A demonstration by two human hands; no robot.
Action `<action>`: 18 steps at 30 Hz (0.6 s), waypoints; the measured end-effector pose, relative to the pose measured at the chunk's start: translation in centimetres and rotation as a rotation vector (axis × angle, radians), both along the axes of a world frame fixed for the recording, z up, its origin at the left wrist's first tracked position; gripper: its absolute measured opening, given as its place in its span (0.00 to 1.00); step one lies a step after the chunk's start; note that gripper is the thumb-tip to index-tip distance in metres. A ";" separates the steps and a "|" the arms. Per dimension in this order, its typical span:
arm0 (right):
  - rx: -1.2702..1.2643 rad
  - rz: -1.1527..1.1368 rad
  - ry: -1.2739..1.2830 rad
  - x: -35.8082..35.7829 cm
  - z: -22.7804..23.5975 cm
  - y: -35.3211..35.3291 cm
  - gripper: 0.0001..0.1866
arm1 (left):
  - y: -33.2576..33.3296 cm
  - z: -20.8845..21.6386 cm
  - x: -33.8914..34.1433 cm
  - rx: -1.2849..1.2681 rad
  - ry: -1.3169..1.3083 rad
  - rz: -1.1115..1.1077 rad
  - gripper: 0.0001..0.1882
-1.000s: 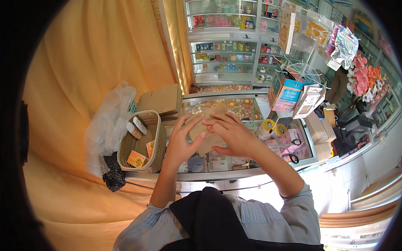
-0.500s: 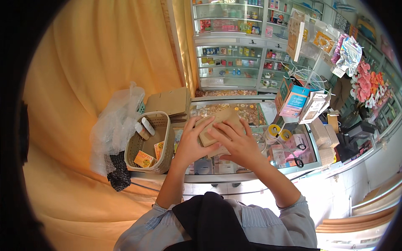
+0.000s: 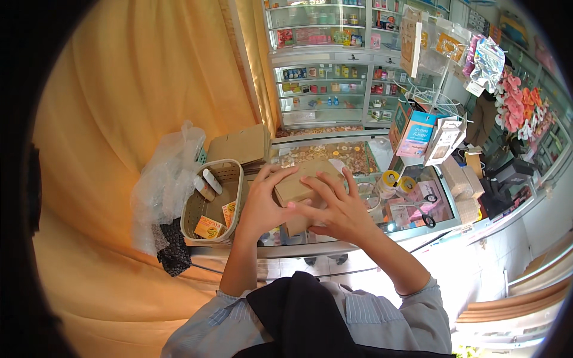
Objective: Assembling and folding small cardboard boxes on a glass retail counter.
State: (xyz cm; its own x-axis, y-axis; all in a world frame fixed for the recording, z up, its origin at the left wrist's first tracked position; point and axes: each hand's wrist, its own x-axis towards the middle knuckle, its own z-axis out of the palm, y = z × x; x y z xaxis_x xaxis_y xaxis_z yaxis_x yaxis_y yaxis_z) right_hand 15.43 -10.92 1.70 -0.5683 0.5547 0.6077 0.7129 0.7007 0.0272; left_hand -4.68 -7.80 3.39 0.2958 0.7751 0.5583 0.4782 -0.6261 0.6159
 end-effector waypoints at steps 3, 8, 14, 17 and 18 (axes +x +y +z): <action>0.043 -0.005 -0.011 0.1 -1.3 -0.4 0.41 | -0.6 0.1 0.1 -0.010 -0.006 -0.007 0.34; 0.086 -0.011 0.025 0.0 -3.0 -0.9 0.41 | -1.4 -0.1 0.1 0.023 0.001 -0.005 0.35; 0.138 0.021 0.040 -0.2 -2.6 -1.0 0.39 | -1.9 0.6 -0.4 -0.063 -0.007 -0.040 0.35; 0.043 0.096 0.084 -0.2 -1.7 -1.6 0.43 | -1.6 0.9 -1.6 -0.093 -0.019 -0.160 0.34; 0.041 0.100 0.084 -0.4 -1.0 -1.9 0.43 | -1.1 0.8 -2.3 -0.095 -0.020 -0.156 0.34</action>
